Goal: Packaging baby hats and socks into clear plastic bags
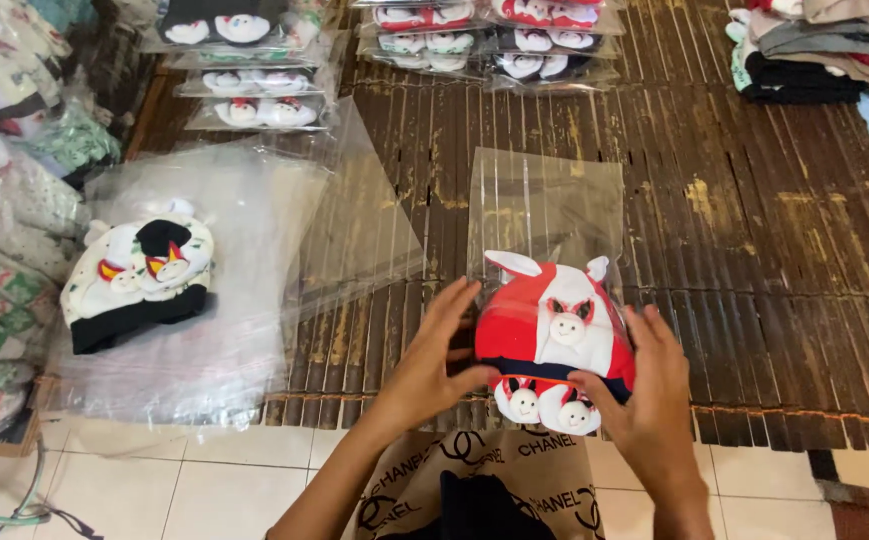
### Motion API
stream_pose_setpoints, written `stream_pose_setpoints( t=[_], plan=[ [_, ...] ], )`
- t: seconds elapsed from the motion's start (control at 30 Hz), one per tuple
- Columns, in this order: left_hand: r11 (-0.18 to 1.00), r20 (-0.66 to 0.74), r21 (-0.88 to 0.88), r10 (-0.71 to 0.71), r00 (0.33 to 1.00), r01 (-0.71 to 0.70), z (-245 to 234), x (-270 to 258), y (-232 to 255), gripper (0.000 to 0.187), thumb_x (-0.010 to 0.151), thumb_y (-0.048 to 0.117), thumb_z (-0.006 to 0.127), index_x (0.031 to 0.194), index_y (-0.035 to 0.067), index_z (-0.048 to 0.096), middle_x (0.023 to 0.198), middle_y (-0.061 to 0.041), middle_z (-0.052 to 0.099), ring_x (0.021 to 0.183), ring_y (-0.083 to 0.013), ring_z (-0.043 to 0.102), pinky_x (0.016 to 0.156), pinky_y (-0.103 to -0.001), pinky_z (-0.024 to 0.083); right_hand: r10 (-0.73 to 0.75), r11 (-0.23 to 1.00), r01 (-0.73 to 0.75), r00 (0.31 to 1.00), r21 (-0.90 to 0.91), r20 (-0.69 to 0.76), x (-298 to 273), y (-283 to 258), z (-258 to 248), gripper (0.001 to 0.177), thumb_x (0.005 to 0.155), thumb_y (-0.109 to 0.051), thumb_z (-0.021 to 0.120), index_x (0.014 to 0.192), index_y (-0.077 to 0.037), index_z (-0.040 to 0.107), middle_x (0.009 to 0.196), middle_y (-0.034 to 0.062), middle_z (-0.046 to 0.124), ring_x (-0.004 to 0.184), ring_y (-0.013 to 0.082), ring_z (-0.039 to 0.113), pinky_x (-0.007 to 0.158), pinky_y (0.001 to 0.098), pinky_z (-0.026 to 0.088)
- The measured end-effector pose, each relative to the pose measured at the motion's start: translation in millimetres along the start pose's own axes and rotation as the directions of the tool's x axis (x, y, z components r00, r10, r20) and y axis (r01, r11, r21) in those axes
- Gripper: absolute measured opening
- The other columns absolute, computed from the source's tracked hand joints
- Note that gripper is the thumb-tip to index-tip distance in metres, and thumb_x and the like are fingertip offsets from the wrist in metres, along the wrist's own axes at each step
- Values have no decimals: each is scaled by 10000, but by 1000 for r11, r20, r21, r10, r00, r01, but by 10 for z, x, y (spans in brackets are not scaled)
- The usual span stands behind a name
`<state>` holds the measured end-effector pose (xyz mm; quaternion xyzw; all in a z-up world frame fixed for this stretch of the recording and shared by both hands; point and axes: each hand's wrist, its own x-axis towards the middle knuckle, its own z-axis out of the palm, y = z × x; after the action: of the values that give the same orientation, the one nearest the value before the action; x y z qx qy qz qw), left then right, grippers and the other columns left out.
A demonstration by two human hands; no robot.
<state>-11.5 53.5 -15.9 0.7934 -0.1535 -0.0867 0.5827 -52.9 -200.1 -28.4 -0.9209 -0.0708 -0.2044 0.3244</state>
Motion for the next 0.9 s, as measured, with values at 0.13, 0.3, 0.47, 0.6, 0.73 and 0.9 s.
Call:
stream_pose_setpoints(
  t=[0.13,0.3,0.47,0.6,0.73,0.9],
  plan=[
    [958,132,285,-39,990,0,-11,-67,-20,1057,681,150,890,1572,163,320,1693,-60,237,1500,-305,351,1173,-511,345,84,992,-99,980,80,178,-88,127,-135,1131,498,-251,965,1438,65,422,1575,306,373,1422,409,420,1107,482,390],
    [854,-25,486,226,974,-186,9,-114,-219,675,682,282,906,1238,16,629,1486,-156,520,1284,-354,562,1025,-451,498,-19,992,65,929,-110,371,-274,326,-38,1044,540,-359,957,1467,-162,519,1667,141,296,1443,362,356,1144,497,338],
    [886,-1,446,140,990,-125,-4,-63,-101,990,602,360,950,1358,61,384,1637,-222,247,1425,-441,415,1073,-599,429,-177,984,165,942,67,286,-134,551,-109,1243,412,-383,1006,1442,-33,406,1666,308,201,1526,441,248,1179,522,279],
    [901,162,431,-21,987,-51,45,-19,-13,1203,644,225,961,1595,149,228,1713,-162,50,1537,-368,231,1171,-511,338,-79,966,-51,873,252,481,128,598,-188,1516,348,-51,1048,1591,-26,181,1709,208,150,1573,323,172,1220,438,229],
    [899,111,437,-76,991,20,92,-11,-173,917,761,285,847,1541,160,383,1698,-132,174,1378,-421,472,1040,-575,481,212,926,-345,810,152,547,256,250,-225,1195,483,-37,976,1535,-197,433,1597,70,497,1378,255,555,1049,422,493],
    [806,-258,559,396,881,-198,133,18,-289,333,857,102,761,1173,14,702,1210,-199,727,986,-326,754,844,-371,654,14,985,-23,999,172,49,164,73,-23,722,635,-101,904,1292,48,642,1267,201,703,962,232,702,802,336,609]
  ],
)
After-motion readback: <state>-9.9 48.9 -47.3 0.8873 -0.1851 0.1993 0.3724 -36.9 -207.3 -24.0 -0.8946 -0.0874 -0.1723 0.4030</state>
